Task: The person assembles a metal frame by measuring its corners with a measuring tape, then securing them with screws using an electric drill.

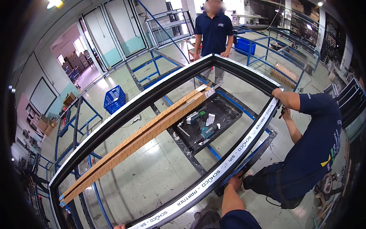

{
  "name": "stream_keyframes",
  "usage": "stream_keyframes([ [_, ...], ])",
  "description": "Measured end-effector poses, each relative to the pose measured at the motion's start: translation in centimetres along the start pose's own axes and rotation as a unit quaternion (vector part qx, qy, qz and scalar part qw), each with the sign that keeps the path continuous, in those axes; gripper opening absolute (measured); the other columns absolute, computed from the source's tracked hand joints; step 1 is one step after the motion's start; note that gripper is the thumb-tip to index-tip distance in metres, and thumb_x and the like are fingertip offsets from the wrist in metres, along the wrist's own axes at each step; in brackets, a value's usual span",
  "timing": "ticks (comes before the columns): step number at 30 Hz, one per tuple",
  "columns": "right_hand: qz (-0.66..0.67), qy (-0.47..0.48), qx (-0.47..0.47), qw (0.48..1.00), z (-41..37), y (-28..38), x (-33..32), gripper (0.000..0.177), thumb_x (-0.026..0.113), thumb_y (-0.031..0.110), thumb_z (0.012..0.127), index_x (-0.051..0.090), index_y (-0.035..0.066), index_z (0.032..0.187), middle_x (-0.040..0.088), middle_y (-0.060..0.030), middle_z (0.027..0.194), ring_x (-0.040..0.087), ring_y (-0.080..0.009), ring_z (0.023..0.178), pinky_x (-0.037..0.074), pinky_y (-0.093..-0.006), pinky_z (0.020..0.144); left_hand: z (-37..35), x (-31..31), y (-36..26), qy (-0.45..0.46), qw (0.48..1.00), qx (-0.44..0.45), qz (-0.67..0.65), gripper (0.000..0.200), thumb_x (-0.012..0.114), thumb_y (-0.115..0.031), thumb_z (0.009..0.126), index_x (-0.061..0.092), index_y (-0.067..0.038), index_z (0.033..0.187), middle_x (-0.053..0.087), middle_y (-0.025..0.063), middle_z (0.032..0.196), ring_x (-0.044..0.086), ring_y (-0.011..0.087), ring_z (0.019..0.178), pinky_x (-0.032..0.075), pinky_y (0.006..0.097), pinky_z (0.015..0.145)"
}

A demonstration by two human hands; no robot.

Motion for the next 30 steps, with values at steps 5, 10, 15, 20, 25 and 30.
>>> stream_keyframes([
  [5, -0.017, -0.003, -0.011, 1.0, 6.3, -3.1, 1.9, 0.103, 0.039, 0.08, 0.089, 0.066, -0.017, 0.112, 0.066, -0.0348, 0.115, 0.064, -0.0456, 0.112, 0.047, -0.0462, 0.1, 0.0, 0.0, 0.1, 0.008, 1.0, -0.015, -0.012, 0.044, 0.052, -0.041, 0.096, 0.073, -0.003, 0.104, 0.07, 0.0258, 0.085, 0.067, 0.0444, 0.086, 0.049, 0.0522, 0.08],
  [10, 0.011, 0.019, -0.026, 0.999, -0.1, 0.1, 0.2, 0.099, 0.042, 0.076, 0.092, 0.065, -0.017, 0.113, 0.07, -0.0267, 0.114, 0.068, -0.0406, 0.105, 0.052, -0.0432, 0.095, 0.2, 0.2, 0.2, -0.001, 1.0, -0.004, 0.006, 0.044, 0.052, -0.042, 0.097, 0.072, -0.003, 0.102, 0.07, 0.0255, 0.087, 0.067, 0.0443, 0.088, 0.05, 0.0516, 0.081],
  [15, 0.023, 0.031, -0.004, 0.999, 5.3, -2.7, 2.1, 0.102, 0.041, 0.079, 0.091, 0.066, -0.018, 0.112, 0.07, -0.028, 0.111, 0.069, -0.0405, 0.105, 0.053, -0.0436, 0.094, 0.2, 0.3, 0.5, 0.011, 1.0, -0.029, -0.005, 0.045, 0.051, -0.042, 0.097, 0.072, -0.003, 0.104, 0.071, 0.0256, 0.091, 0.067, 0.0447, 0.091, 0.049, 0.0517, 0.084],
  [20, -0.006, 0.003, -0.009, 1.0, 5.8, -2.8, 1.9, 0.102, 0.04, 0.079, 0.091, 0.065, -0.018, 0.111, 0.07, -0.0283, 0.112, 0.068, -0.0408, 0.106, 0.053, -0.044, 0.094, -0.2, -0.3, -0.4, 0.006, 1.0, -0.019, -0.011, 0.045, 0.05, -0.042, 0.097, 0.072, -0.003, 0.106, 0.07, 0.0262, 0.096, 0.066, 0.0449, 0.095, 0.049, 0.0516, 0.086],
  [25, -0.015, -0.001, -0.014, 1.0, 4.5, -2.0, 1.4, 0.102, 0.04, 0.079, 0.09, 0.065, -0.018, 0.111, 0.07, -0.0287, 0.112, 0.068, -0.041, 0.106, 0.052, -0.0444, 0.094, -0.2, -0.4, -0.5, 0.004, 1.0, -0.016, -0.003, 0.045, 0.05, -0.041, 0.097, 0.072, -0.003, 0.106, 0.07, 0.0275, 0.097, 0.065, 0.046, 0.097, 0.049, 0.0525, 0.087],
  [30, -0.019, -0.004, -0.015, 1.0, 4.0, -1.8, 1.1, 0.102, 0.04, 0.079, 0.09, 0.065, -0.018, 0.111, 0.069, -0.0291, 0.112, 0.068, -0.0413, 0.107, 0.052, -0.0448, 0.095, -0.3, -0.5, -0.8, 0.023, 0.999, -0.026, 0.006, 0.046, 0.049, -0.041, 0.097, 0.072, -0.002, 0.106, 0.07, 0.0281, 0.096, 0.065, 0.0469, 0.096, 0.049, 0.0536, 0.087],
])
Point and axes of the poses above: each hand's wrist, its own z-axis towards the middle knuckle, its own x-axis out of the palm, y = z × x, the point moved 9 cm from there along z, towards the middle knuckle
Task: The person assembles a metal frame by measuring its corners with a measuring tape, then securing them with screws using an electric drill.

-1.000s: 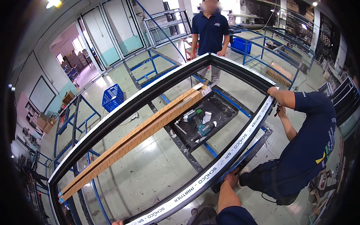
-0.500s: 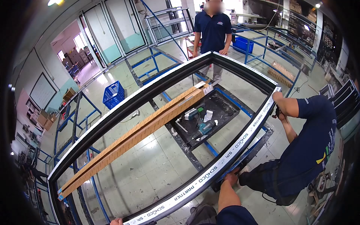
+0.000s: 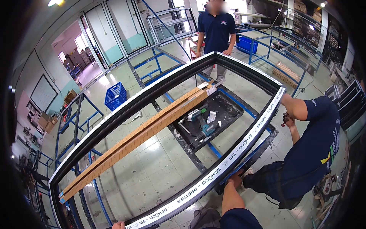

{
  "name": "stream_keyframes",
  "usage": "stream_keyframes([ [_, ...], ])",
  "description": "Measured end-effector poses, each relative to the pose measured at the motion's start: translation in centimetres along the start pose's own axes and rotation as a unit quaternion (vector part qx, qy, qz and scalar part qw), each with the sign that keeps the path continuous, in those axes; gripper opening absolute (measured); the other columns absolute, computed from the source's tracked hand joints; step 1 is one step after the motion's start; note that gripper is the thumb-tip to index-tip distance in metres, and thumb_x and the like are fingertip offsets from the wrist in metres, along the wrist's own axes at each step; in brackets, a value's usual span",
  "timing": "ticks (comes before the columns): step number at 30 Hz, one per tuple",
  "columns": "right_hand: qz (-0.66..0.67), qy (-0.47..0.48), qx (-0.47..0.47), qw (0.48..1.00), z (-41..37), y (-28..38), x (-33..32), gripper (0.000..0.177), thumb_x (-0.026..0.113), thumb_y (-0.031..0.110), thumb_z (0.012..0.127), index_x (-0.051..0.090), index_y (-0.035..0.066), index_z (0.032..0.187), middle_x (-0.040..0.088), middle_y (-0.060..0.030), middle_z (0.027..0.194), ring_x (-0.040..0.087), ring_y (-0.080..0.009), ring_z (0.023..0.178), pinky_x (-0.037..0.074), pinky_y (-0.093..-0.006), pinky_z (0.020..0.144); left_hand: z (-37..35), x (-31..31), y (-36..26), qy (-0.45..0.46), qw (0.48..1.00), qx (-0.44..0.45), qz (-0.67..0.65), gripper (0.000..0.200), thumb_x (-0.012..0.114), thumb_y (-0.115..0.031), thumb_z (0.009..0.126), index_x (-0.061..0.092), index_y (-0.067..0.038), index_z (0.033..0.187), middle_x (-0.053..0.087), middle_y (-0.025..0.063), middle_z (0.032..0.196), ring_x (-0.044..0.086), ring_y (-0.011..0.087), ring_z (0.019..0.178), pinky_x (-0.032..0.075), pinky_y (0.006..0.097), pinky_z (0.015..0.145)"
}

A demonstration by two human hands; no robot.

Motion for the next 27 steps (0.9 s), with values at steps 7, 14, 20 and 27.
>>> stream_keyframes([
  [7, -0.007, -0.002, -0.004, 1.0, 0.0, 0.1, -0.2, 0.102, 0.04, 0.079, 0.09, 0.065, -0.018, 0.111, 0.069, -0.0296, 0.112, 0.067, -0.0416, 0.107, 0.052, -0.0454, 0.095, -0.1, -0.1, -0.2, -0.002, 1.0, -0.012, -0.018, 0.045, 0.05, -0.041, 0.097, 0.072, -0.004, 0.108, 0.07, 0.0263, 0.098, 0.066, 0.0457, 0.095, 0.049, 0.0525, 0.086],
  [14, -0.01, -0.001, -0.005, 1.0, -0.2, 0.2, -0.2, 0.102, 0.04, 0.079, 0.09, 0.065, -0.018, 0.111, 0.069, -0.0301, 0.112, 0.067, -0.042, 0.108, 0.051, -0.046, 0.095, 0.2, 0.1, -0.1, 0.0, 1.0, 0.002, 0.011, 0.044, 0.05, -0.041, 0.098, 0.072, -0.004, 0.11, 0.07, 0.0258, 0.099, 0.066, 0.0447, 0.096, 0.05, 0.0521, 0.086],
  [20, -0.011, -0.001, -0.007, 1.0, -0.3, 0.1, -0.2, 0.102, 0.039, 0.078, 0.09, 0.065, -0.018, 0.111, 0.068, -0.0305, 0.112, 0.067, -0.0423, 0.108, 0.051, -0.0465, 0.095, 0.0, -0.1, -0.4, 0.005, 1.0, 0.002, 0.002, 0.044, 0.05, -0.041, 0.098, 0.072, -0.004, 0.11, 0.071, 0.0259, 0.097, 0.066, 0.0447, 0.096, 0.049, 0.052, 0.087],
  [27, -0.017, -0.002, -0.009, 1.0, -0.6, 0.2, -0.3, 0.102, 0.039, 0.078, 0.09, 0.065, -0.018, 0.111, 0.068, -0.031, 0.112, 0.066, -0.0426, 0.109, 0.051, -0.047, 0.095, -0.2, -0.5, -0.7, -0.003, 1.0, 0.01, -0.013, 0.045, 0.05, -0.042, 0.097, 0.072, -0.004, 0.109, 0.071, 0.0258, 0.095, 0.067, 0.0447, 0.094, 0.05, 0.0522, 0.086],
])
Point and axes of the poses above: each hand's wrist, its own z-axis towards the middle knuckle, its own x-axis out of the palm, y = z × x, the point moved 9 cm from there along z, towards the middle knuckle
